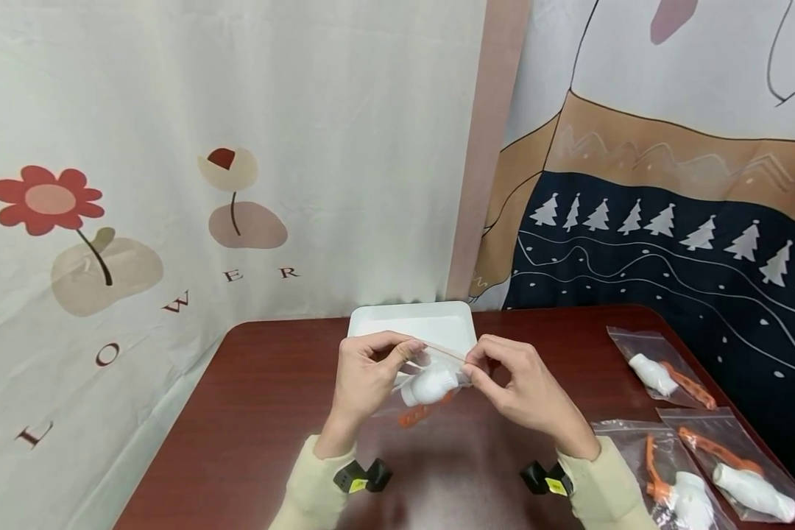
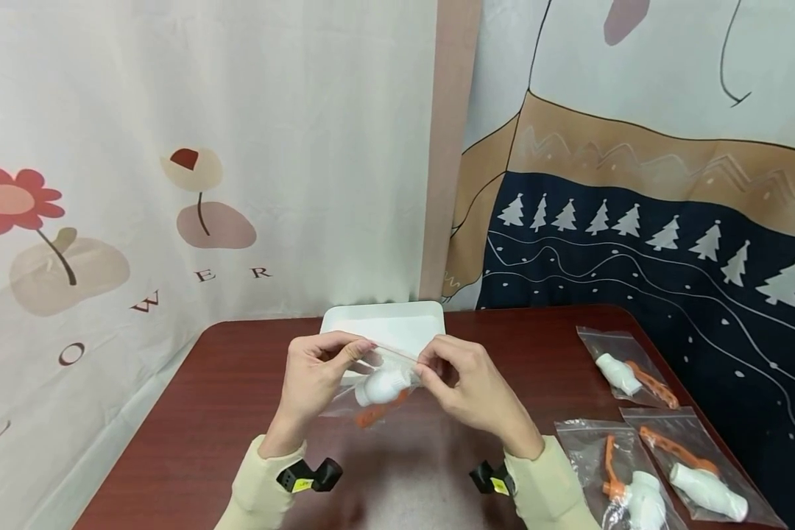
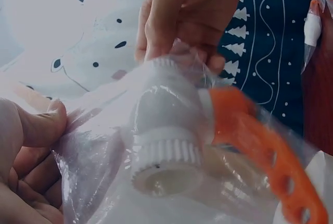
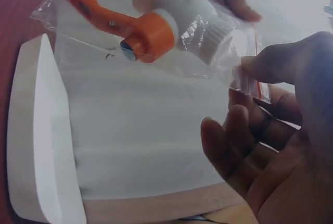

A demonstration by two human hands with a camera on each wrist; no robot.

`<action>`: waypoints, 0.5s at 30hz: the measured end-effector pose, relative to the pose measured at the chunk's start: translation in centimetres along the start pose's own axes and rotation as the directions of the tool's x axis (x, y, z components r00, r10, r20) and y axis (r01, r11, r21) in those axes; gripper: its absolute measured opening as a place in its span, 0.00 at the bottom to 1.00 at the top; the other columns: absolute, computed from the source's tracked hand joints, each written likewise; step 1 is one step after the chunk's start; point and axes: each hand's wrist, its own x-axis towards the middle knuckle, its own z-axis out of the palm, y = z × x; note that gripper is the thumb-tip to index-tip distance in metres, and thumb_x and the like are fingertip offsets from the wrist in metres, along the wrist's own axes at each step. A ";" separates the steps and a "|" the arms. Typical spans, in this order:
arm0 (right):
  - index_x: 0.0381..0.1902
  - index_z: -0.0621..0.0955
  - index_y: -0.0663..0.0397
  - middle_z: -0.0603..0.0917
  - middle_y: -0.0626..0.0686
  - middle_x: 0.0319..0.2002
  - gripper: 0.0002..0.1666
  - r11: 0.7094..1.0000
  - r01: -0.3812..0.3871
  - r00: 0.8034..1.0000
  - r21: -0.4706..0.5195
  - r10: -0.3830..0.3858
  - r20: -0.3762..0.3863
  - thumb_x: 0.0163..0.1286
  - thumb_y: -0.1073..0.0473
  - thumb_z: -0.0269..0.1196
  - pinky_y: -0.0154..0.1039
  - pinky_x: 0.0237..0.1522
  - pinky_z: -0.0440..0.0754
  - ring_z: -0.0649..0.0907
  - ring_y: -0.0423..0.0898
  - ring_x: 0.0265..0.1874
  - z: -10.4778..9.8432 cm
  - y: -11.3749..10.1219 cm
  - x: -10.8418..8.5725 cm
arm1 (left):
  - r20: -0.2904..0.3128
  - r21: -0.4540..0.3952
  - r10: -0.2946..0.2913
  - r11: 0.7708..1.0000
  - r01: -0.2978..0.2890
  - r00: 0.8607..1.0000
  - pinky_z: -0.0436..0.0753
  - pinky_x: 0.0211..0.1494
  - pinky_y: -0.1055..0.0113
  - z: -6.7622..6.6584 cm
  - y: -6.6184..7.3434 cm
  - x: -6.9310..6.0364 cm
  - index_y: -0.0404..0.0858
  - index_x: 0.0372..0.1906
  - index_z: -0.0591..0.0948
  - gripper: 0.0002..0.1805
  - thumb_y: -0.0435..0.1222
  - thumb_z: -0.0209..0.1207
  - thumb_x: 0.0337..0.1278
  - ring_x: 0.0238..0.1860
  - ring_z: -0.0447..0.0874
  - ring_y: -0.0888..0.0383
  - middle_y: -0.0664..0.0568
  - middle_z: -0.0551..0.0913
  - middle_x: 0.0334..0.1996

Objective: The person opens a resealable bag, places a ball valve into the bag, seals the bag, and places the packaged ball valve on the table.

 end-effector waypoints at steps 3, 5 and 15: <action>0.40 0.82 0.38 0.81 0.39 0.32 0.09 0.996 -0.091 0.995 0.018 0.090 0.034 0.68 0.60 0.70 0.33 0.34 0.84 0.79 0.36 0.31 -0.2 0.4 -0.1 | 0.005 -0.025 -0.016 1.000 0.016 1.000 0.91 0.36 0.55 0.3 0.0 0.0 0.30 0.34 0.90 0.05 0.30 0.70 0.59 0.27 0.90 0.57 0.36 0.89 0.25; 0.46 0.82 0.37 0.83 0.40 0.37 0.12 0.989 -0.143 0.987 0.040 0.140 0.081 0.68 0.57 0.71 0.33 0.35 0.84 0.81 0.37 0.33 -0.2 0.7 -0.2 | 0.000 -0.029 -0.021 0.999 0.021 1.000 0.91 0.36 0.56 0.5 0.0 0.0 0.30 0.34 0.90 0.05 0.31 0.70 0.59 0.27 0.90 0.58 0.36 0.89 0.25; 0.59 0.83 0.39 0.89 0.42 0.48 0.25 0.976 -0.164 0.973 0.143 0.135 0.189 0.64 0.49 0.75 0.35 0.42 0.87 0.85 0.38 0.42 1.1 1.0 -0.3 | -0.018 0.011 -0.039 0.999 0.040 0.999 0.90 0.37 0.59 0.5 -0.4 0.0 0.33 0.35 0.91 0.05 0.33 0.69 0.61 0.30 0.88 0.62 0.39 0.90 0.28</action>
